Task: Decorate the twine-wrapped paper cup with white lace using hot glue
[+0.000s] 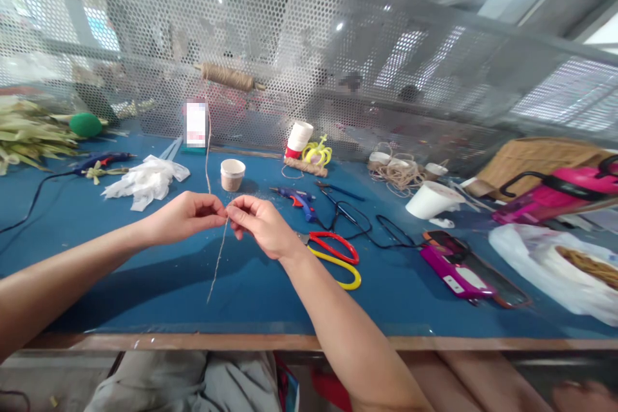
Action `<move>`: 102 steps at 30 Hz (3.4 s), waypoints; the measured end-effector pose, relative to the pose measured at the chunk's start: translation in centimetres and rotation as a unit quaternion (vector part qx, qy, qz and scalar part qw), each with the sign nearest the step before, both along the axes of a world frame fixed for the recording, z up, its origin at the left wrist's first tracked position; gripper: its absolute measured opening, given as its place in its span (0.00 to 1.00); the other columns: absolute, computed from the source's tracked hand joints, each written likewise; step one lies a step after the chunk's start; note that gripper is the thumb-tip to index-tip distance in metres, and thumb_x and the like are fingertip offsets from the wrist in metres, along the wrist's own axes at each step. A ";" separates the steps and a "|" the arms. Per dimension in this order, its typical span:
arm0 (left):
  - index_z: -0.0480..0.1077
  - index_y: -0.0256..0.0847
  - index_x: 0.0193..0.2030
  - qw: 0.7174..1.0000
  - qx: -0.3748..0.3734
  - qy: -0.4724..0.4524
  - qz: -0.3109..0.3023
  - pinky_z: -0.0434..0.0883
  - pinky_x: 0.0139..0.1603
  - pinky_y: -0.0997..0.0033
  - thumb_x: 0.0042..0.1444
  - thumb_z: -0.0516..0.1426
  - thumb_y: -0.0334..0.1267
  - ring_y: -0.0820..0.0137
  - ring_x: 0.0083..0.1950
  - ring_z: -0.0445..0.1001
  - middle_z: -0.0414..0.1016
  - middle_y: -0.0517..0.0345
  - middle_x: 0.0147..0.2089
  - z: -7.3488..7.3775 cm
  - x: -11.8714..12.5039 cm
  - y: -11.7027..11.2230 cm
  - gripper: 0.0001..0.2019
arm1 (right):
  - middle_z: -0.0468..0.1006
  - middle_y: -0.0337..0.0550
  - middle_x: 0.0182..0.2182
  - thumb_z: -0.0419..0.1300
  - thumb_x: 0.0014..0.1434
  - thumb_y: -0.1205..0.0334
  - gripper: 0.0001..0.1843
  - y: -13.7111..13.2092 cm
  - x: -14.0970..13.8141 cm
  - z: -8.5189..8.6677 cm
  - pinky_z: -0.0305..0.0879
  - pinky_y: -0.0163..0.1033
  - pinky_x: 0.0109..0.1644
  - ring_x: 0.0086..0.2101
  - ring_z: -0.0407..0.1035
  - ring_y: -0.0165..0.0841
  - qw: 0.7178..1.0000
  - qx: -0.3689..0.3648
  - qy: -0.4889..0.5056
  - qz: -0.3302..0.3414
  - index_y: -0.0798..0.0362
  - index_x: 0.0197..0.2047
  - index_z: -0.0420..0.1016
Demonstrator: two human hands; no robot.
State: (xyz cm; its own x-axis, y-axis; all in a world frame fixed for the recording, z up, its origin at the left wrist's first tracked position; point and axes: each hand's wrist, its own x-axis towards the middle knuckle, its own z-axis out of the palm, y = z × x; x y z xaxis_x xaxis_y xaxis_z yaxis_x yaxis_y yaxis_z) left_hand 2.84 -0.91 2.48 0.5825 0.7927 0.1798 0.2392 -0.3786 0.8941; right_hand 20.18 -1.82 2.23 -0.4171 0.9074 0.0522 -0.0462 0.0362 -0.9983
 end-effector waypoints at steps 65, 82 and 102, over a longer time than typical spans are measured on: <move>0.68 0.34 0.24 0.983 -0.169 -0.066 0.020 0.58 0.30 0.74 0.41 0.60 0.37 0.78 0.26 0.63 0.69 0.62 0.23 -0.1 0.5 -0.3 0.08 | 0.65 0.33 0.20 0.63 0.46 0.51 0.16 -0.3 -0.6 -0.1 0.54 0.32 0.22 0.18 0.58 0.22 0.995 0.079 -0.039 -0.048 0.55 0.24 0.66; 0.67 0.34 0.24 0.968 -0.224 -0.106 -0.033 0.48 0.24 0.75 0.42 0.60 0.38 0.81 0.22 0.54 0.64 0.66 0.20 -0.2 0.3 -0.4 0.09 | 0.69 0.36 0.26 0.62 0.48 0.53 0.15 -0.2 -0.3 -0.2 0.58 0.31 0.23 0.22 0.61 0.23 0.999 0.032 0.011 0.030 0.54 0.35 0.70; 0.65 0.34 0.22 0.956 -0.259 -0.140 -0.002 0.47 0.23 0.76 0.40 0.61 0.37 0.83 0.21 0.53 0.61 0.66 0.21 0.1 0.2 0.0 0.10 | 0.61 0.32 0.16 0.58 0.52 0.54 0.15 0.3 -0.4 -0.4 0.50 0.30 0.18 0.16 0.53 0.21 0.994 -0.048 0.082 -0.054 0.55 0.22 0.61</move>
State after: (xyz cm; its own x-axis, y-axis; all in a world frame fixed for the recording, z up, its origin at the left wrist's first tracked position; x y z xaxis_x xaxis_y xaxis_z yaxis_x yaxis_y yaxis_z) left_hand 3.00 -0.87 2.57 0.5730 0.8150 -0.0865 -0.0378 0.1317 0.9906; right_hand 19.76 -1.55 1.87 -0.3100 0.9505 0.0221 -0.2105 -0.0459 -0.9765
